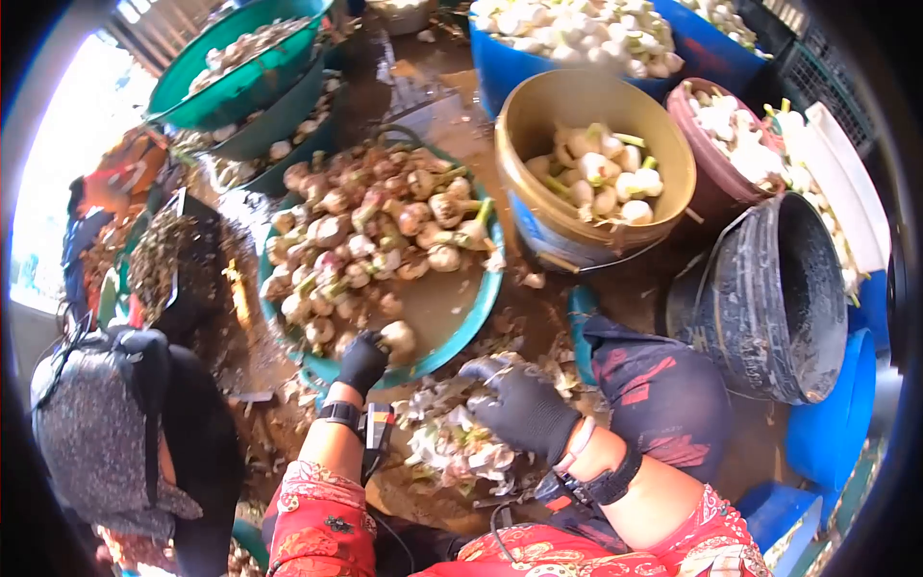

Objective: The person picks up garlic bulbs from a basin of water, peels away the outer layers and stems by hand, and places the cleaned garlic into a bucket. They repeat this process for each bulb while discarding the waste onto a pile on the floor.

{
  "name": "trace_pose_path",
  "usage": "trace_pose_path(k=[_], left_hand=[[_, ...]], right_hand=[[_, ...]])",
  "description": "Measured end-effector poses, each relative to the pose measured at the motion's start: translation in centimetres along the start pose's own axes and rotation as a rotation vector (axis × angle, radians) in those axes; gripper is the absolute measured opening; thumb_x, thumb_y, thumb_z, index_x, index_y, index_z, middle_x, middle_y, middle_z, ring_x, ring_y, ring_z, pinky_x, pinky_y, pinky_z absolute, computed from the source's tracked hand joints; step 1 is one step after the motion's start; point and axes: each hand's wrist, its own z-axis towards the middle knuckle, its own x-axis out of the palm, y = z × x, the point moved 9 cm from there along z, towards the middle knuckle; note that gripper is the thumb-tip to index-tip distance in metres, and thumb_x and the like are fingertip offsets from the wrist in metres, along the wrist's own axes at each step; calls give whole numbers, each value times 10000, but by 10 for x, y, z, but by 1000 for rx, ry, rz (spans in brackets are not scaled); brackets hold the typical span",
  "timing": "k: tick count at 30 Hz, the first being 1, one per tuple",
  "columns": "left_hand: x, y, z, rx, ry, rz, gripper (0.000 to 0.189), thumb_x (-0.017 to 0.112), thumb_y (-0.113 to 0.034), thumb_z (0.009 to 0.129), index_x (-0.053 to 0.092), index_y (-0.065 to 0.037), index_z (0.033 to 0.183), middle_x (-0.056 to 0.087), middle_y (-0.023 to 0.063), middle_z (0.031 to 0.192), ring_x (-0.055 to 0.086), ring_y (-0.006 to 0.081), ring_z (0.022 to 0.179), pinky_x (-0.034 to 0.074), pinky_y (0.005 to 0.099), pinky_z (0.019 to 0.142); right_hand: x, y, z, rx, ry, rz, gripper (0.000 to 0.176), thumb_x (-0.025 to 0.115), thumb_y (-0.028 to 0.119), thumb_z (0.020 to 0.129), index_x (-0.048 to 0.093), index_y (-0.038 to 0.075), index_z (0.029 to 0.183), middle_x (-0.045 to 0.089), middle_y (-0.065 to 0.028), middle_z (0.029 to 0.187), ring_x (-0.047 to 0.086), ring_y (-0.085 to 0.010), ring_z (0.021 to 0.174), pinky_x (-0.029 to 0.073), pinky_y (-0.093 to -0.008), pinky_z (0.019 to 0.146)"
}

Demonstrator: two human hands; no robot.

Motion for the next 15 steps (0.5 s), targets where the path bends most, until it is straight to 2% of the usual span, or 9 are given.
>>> trace_pose_path(k=[1, 2, 3, 4, 7, 8, 10, 12, 15], left_hand=[[-28, -21, -13, -5, -71, -143, 285, 622, -197, 759, 684, -66, 1004, 673, 183, 875, 659, 288, 779, 514, 385, 716], [-25, -14, -16, -30, -17, -480, 297, 646, -137, 763, 663, -27, 1038, 677, 150, 820, 643, 216, 658, 511, 336, 634], [-39, -37, -32, -88, 48, -897, 288, 631, -66, 776, 642, 21, 1050, 667, 101, 790, 598, 136, 592, 489, 275, 568], [-59, -67, -52, -133, 147, -1014, 349, 592, -26, 820, 568, 42, 1162, 640, 62, 848, 597, 126, 701, 503, 260, 648], [-96, -124, -104, -150, 247, -1320, 298, 617, -94, 850, 576, 44, 1111, 631, 68, 831, 602, 144, 702, 504, 272, 672], [-105, -140, -122, -161, 255, -1353, 301, 622, -115, 852, 574, 45, 1102, 627, 71, 826, 603, 151, 705, 504, 275, 674], [-109, -156, -145, -71, 238, -1557, 314, 635, -163, 848, 573, 35, 1083, 619, 77, 836, 607, 165, 719, 508, 281, 682], [-112, -161, -157, -6, 217, -1596, 311, 633, -193, 850, 570, 19, 1069, 614, 74, 849, 605, 161, 746, 508, 285, 690], [-120, -156, -162, -1, -83, -1568, 297, 602, -185, 889, 574, 18, 1105, 631, 54, 910, 600, 104, 729, 485, 237, 654]], right_hand=[[10, -9, 4, -25, -24, 158, 463, 646, 179, 755, 545, 85, 1197, 616, -167, 1055, 607, -256, 964, 482, -360, 836], [23, -21, 11, -46, -45, 317, 504, 657, 137, 753, 520, 87, 1236, 615, -144, 1090, 598, -215, 995, 477, -340, 858], [22, -15, 15, -206, -124, 330, 523, 587, 171, 766, 460, 69, 1263, 631, -216, 918, 623, -344, 854, 483, -406, 759], [12, 1, 6, -61, -47, 396, 713, 641, 112, 733, 349, 83, 1384, 582, -209, 1154, 600, -247, 996, 470, -345, 843], [17, 15, 10, -172, 4, 634, 963, 681, -11, 668, 168, 112, 1473, 406, -173, 1363, 487, -198, 1134, 456, -291, 886], [10, 29, 4, -193, 0, 649, 904, 668, -26, 674, 230, 99, 1455, 465, -142, 1292, 525, -179, 1081, 471, -277, 855], [24, 29, 2, -113, 189, 1181, 850, 659, -59, 664, 308, 97, 1422, 525, -94, 1186, 555, -147, 1021, 489, -269, 820], [21, 36, -1, -183, 110, 1214, 759, 677, -83, 668, 391, 69, 1355, 565, -74, 1107, 573, -127, 986, 509, -276, 808], [16, 46, -6, -298, 37, 1167, 666, 732, -55, 692, 425, 23, 1278, 573, -97, 1111, 583, -156, 999, 527, -300, 831]])
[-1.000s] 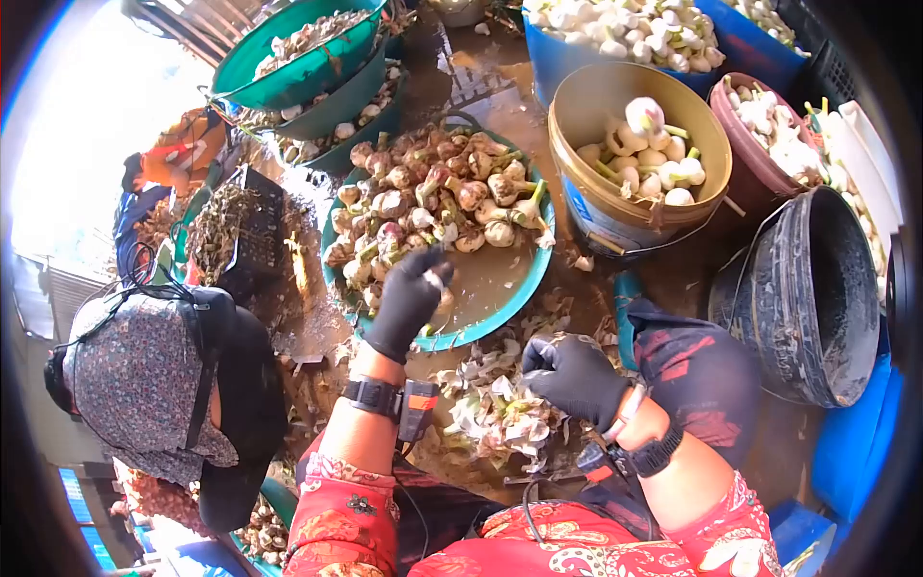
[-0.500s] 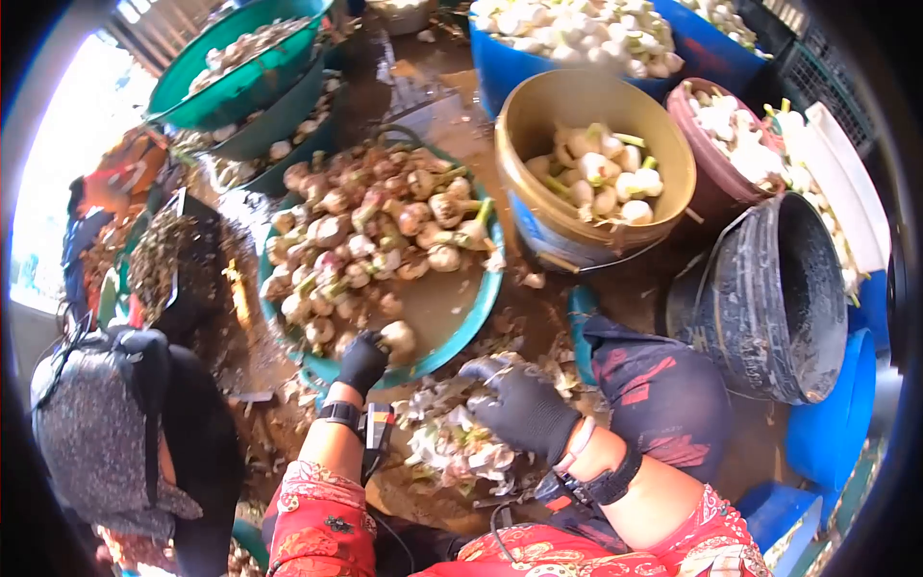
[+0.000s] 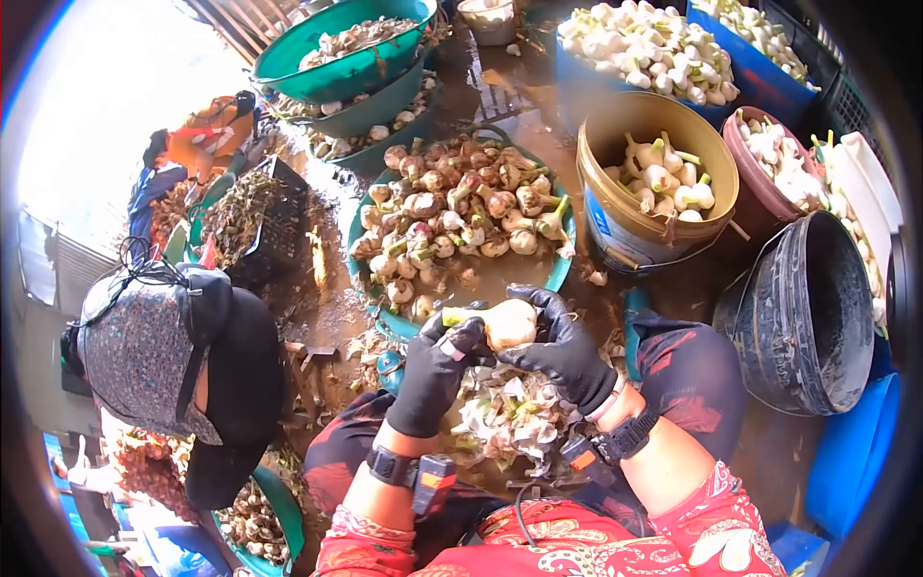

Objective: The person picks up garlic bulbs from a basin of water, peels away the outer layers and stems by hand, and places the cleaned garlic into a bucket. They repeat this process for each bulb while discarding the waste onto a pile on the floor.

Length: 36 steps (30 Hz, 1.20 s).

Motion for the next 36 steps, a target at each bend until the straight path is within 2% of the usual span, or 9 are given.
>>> trace_pose_path(k=[18, 21, 23, 25, 27, 29, 30, 32, 36], left_hand=[[13, -15, 2, 95, 123, 274, 220, 616, -137, 868, 609, -2, 1042, 649, 48, 914, 623, 111, 735, 488, 237, 654], [4, 9, 3, -101, 79, 74, 199, 621, -110, 852, 625, -2, 1019, 652, 46, 874, 629, 121, 723, 495, 245, 631], [2, 6, 2, -83, 88, 181, 160, 616, -79, 836, 647, -2, 973, 651, 41, 820, 628, 123, 708, 497, 250, 613], [-3, 8, 2, -52, 80, 284, 177, 586, 2, 796, 665, -14, 953, 645, 29, 769, 615, 113, 668, 491, 249, 598], [-11, 4, 5, 151, 84, 624, 256, 552, 61, 746, 664, -30, 958, 651, 47, 788, 617, 145, 692, 487, 278, 636], [0, -5, 2, 354, 139, 790, 333, 530, 90, 696, 656, -47, 972, 652, 77, 812, 621, 195, 750, 479, 314, 690], [13, -16, -3, 437, 161, 861, 331, 538, 85, 696, 650, -49, 978, 649, 93, 840, 618, 216, 783, 472, 326, 717], [23, -24, -9, 494, 195, 950, 283, 538, 65, 755, 642, -40, 995, 651, 90, 914, 620, 205, 849, 467, 305, 763], [-1, 9, 3, 30, 65, 156, 302, 514, -20, 866, 559, 38, 1159, 637, 81, 989, 631, 147, 848, 489, 266, 784]], right_hand=[[-10, 0, 3, 71, -83, -73, 433, 635, 108, 819, 500, -45, 1200, 588, -90, 1085, 555, -160, 1011, 430, -297, 922], [-9, 4, -3, 82, -80, -133, 402, 585, 156, 868, 504, -52, 1203, 597, -96, 1079, 547, -155, 1023, 409, -290, 938], [-22, 2, -1, -176, 16, -445, 346, 526, 182, 905, 535, -53, 1158, 607, -111, 1068, 576, -178, 992, 449, -315, 903], [-9, -38, -10, 494, 34, 512, 318, 606, 195, 869, 547, -14, 1100, 617, -143, 1038, 630, -241, 924, 524, -322, 794], [-9, -43, -12, 497, 18, 474, 291, 578, 244, 877, 565, 16, 1057, 628, -117, 967, 642, -235, 845, 548, -354, 728], [-10, -40, -8, 190, 233, -30, 300, 554, 261, 880, 571, 17, 1052, 632, -109, 929, 645, -245, 798, 554, -373, 703], [4, -50, -21, 644, 210, 576, 273, 549, 227, 879, 579, -5, 1020, 632, -109, 925, 641, -244, 810, 554, -380, 730], [4, -42, -22, 621, 176, 532, 267, 546, 222, 877, 587, -7, 1009, 634, -114, 928, 641, -245, 816, 553, -389, 731], [0, -34, -11, 425, 172, 382, 273, 554, 196, 863, 602, -23, 1018, 635, -122, 962, 629, -227, 872, 528, -373, 783]])
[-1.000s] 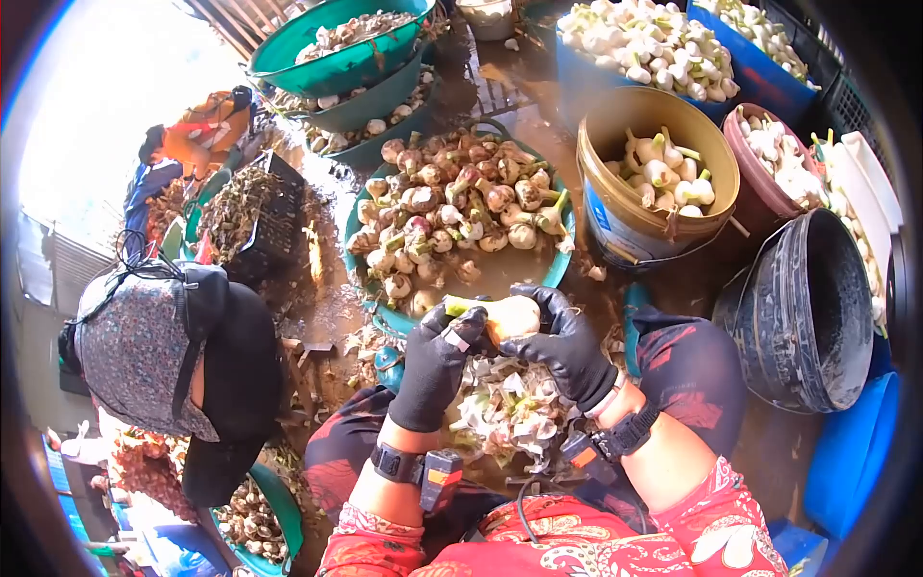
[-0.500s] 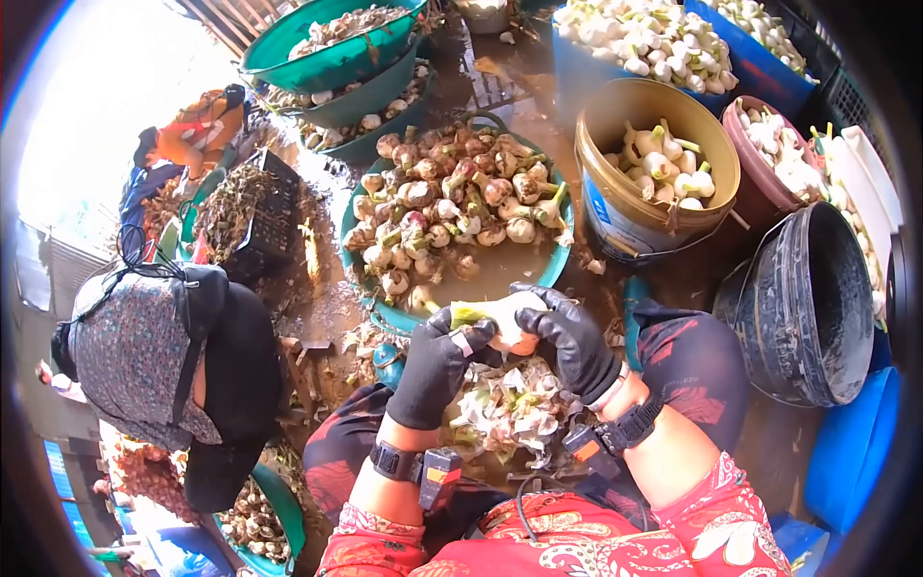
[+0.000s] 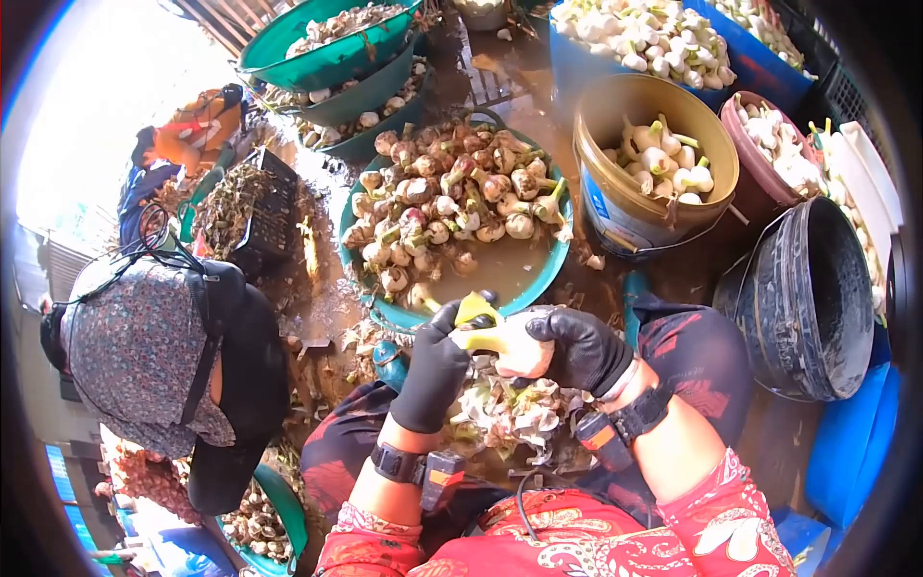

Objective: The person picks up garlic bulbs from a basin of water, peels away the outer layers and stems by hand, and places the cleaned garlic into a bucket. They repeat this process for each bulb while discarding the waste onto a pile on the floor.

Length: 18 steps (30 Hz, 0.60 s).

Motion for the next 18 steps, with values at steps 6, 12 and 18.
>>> trace_pose_path(k=[6, 12, 18], left_hand=[[4, -3, -7, -55, 70, -262, 463, 580, -41, 854, 444, 32, 1292, 623, 94, 1052, 610, 137, 901, 494, 273, 808], [5, -19, -11, -76, 52, -84, 325, 657, -24, 803, 586, 26, 1116, 649, 70, 964, 600, 107, 862, 478, 244, 784], [14, -24, -15, -69, 64, 162, 267, 656, -54, 794, 619, 7, 1051, 645, 55, 891, 599, 107, 794, 483, 253, 726]], right_hand=[[10, 39, -12, -257, -173, -362, 396, 628, 128, 813, 513, -31, 1157, 595, -108, 1061, 584, -162, 953, 486, -301, 836], [3, 35, -1, -253, -153, -407, 779, 711, 84, 773, 256, -19, 1397, 551, -114, 1169, 523, -166, 1096, 451, -304, 905], [28, 61, -12, -527, -61, -1067, 170, 609, 111, 864, 617, -22, 969, 611, -53, 840, 565, -132, 744, 456, -285, 684]])
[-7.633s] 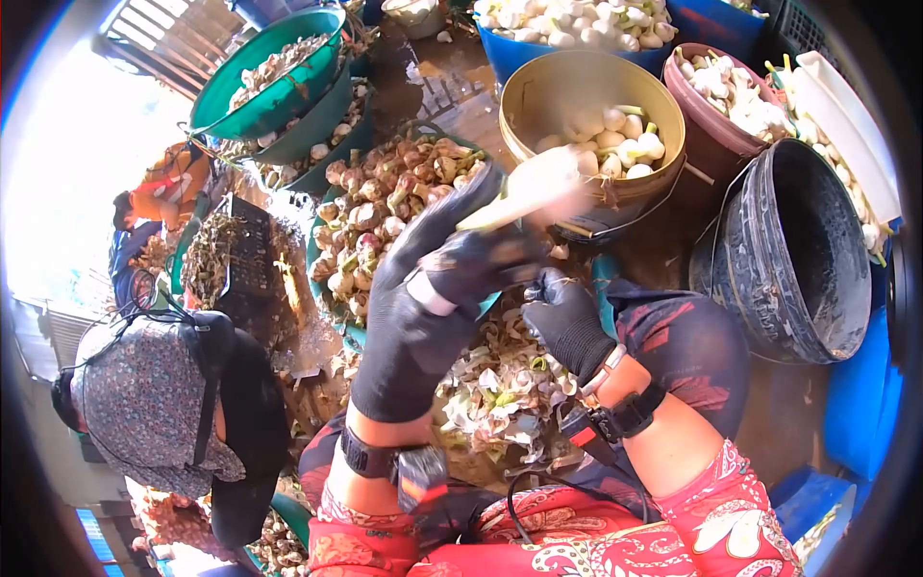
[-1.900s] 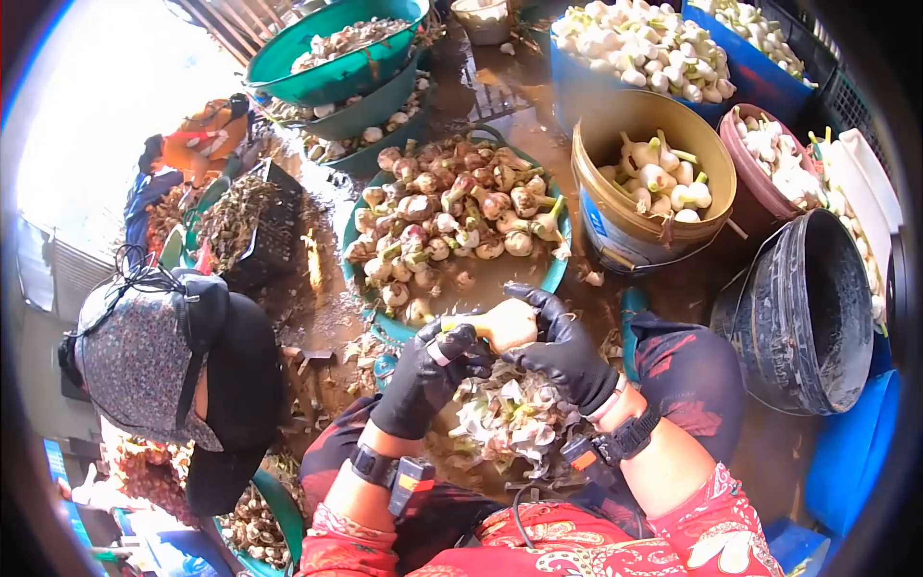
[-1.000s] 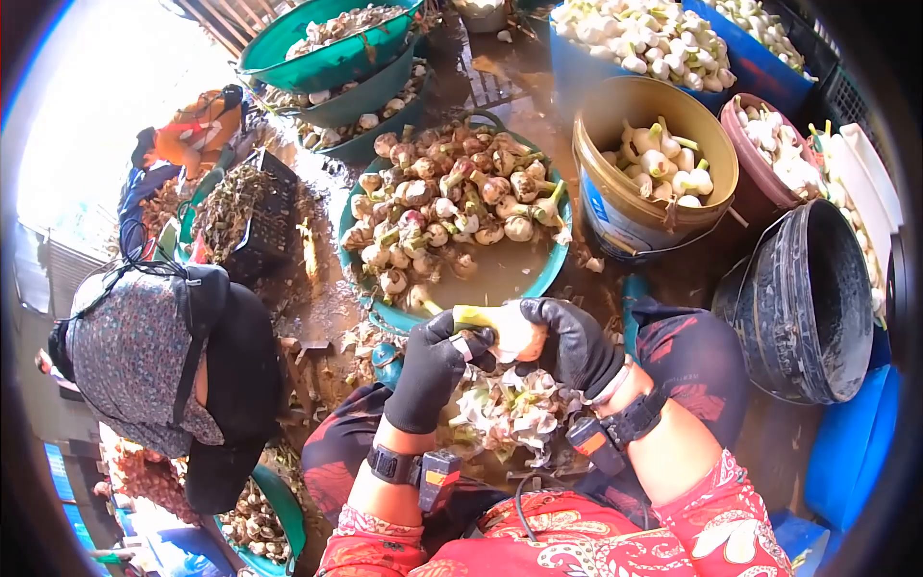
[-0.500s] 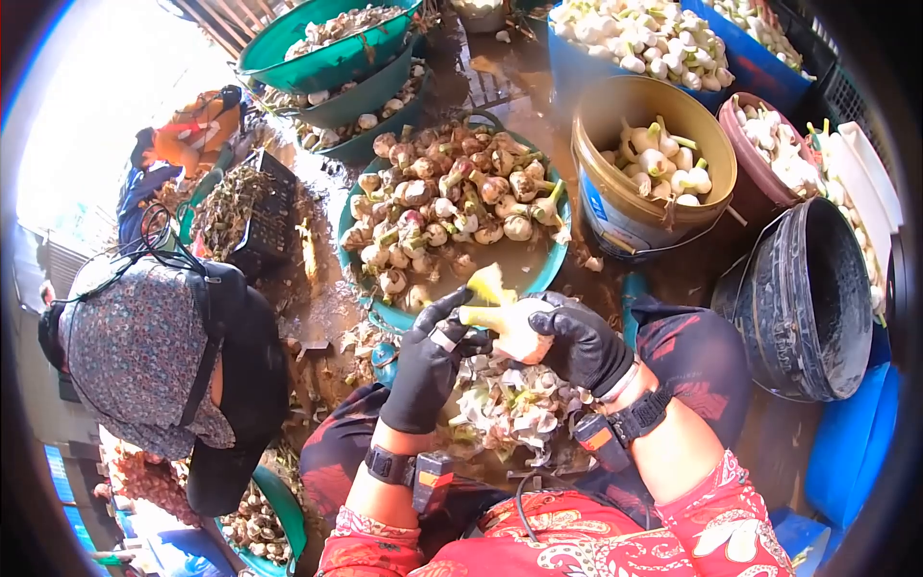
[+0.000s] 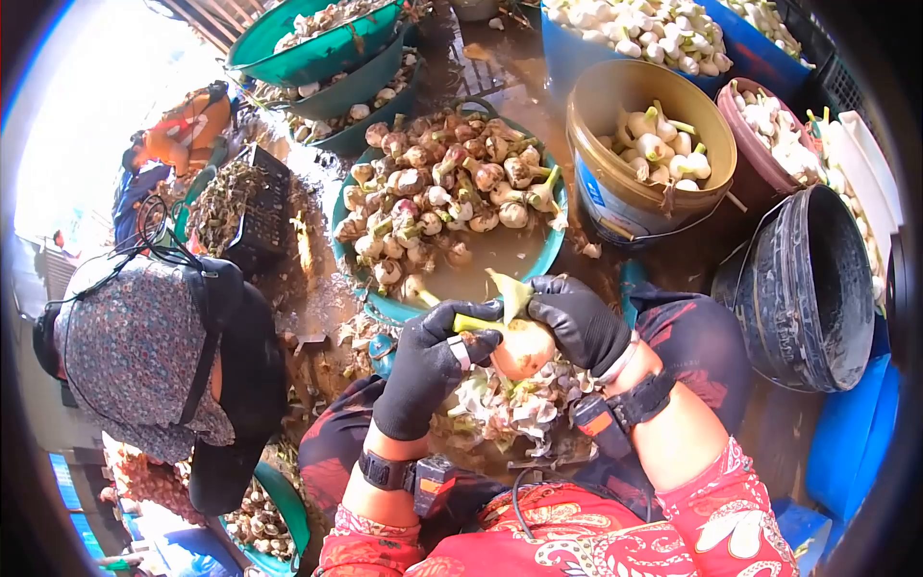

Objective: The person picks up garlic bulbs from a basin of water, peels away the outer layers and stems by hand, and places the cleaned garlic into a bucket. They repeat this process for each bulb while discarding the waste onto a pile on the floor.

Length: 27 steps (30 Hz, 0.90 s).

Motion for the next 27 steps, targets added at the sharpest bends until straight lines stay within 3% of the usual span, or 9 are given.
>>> trace_pose_path(k=[1, 2, 6, 12, 15, 17, 19, 21, 27], left_hand=[[-4, 1, 0, -24, -22, -7, 267, 661, -79, 783, 617, 9, 1031, 640, 54, 869, 603, 124, 795, 489, 272, 726], [-13, 9, 3, -27, -32, -72, 255, 625, -113, 817, 613, 17, 1036, 636, 61, 862, 599, 125, 757, 488, 260, 690], [-44, -1, 11, 99, -180, -229, 253, 598, -108, 842, 614, 40, 1046, 644, 71, 831, 604, 128, 668, 509, 254, 616], [-68, 14, 10, 145, -251, -306, 356, 627, -159, 856, 568, 82, 1111, 632, 81, 801, 579, 136, 619, 497, 269, 582], [-76, 6, 8, 196, -285, -419, 356, 635, -174, 862, 560, 82, 1098, 625, 93, 815, 594, 152, 642, 495, 282, 579], [-69, 20, 12, 113, -232, -321, 336, 603, -249, 884, 576, 31, 1068, 608, 70, 882, 574, 138, 661, 478, 278, 606], [-54, 22, 12, 81, -227, -370, 313, 596, -225, 887, 569, 26, 1073, 605, 66, 865, 577, 136, 662, 491, 283, 617], [-40, 29, 16, 34, -185, -343, 306, 598, -203, 880, 557, 7, 1100, 600, 61, 867, 581, 145, 661, 510, 292, 641], [-25, -1, 11, 83, -97, -166, 292, 608, -131, 857, 557, -8, 1116, 617, 72, 969, 603, 138, 813, 513, 286, 698]], right_hand=[[3, -25, -2, 330, -91, 260, 144, 599, 98, 858, 617, -22, 935, 597, -52, 818, 543, -120, 708, 445, -276, 665], [5, -34, -2, 305, -196, 404, 123, 610, 101, 836, 602, -20, 858, 542, -48, 754, 481, -96, 670, 420, -262, 636], [29, 51, -12, -404, 24, -680, 194, 497, 126, 857, 579, 9, 988, 589, -165, 853, 566, -372, 804, 456, -448, 710], [40, -35, -37, 494, 514, -884, 299, 550, 157, 808, 625, 80, 1087, 626, -193, 1020, 609, -359, 927, 473, -429, 832], [39, -70, -60, 645, 638, -878, 320, 586, 222, 796, 647, 75, 1074, 623, -206, 1063, 607, -345, 991, 477, -401, 855], [38, -74, -63, 763, 587, -767, 514, 684, 254, 759, 547, 60, 1215, 560, -227, 1209, 603, -337, 1041, 466, -403, 899], [29, -44, -35, 484, 80, -93, 714, 739, 205, 753, 373, 49, 1345, 521, -204, 1259, 615, -291, 1013, 490, -384, 880], [36, -34, -18, 350, -1, 476, 794, 748, 125, 759, 258, 52, 1380, 492, -160, 1256, 604, -250, 1007, 515, -350, 850], [39, -28, -23, 544, -56, 1059, 528, 654, 122, 853, 396, 44, 1306, 573, -72, 1091, 597, -154, 910, 544, -301, 740]])
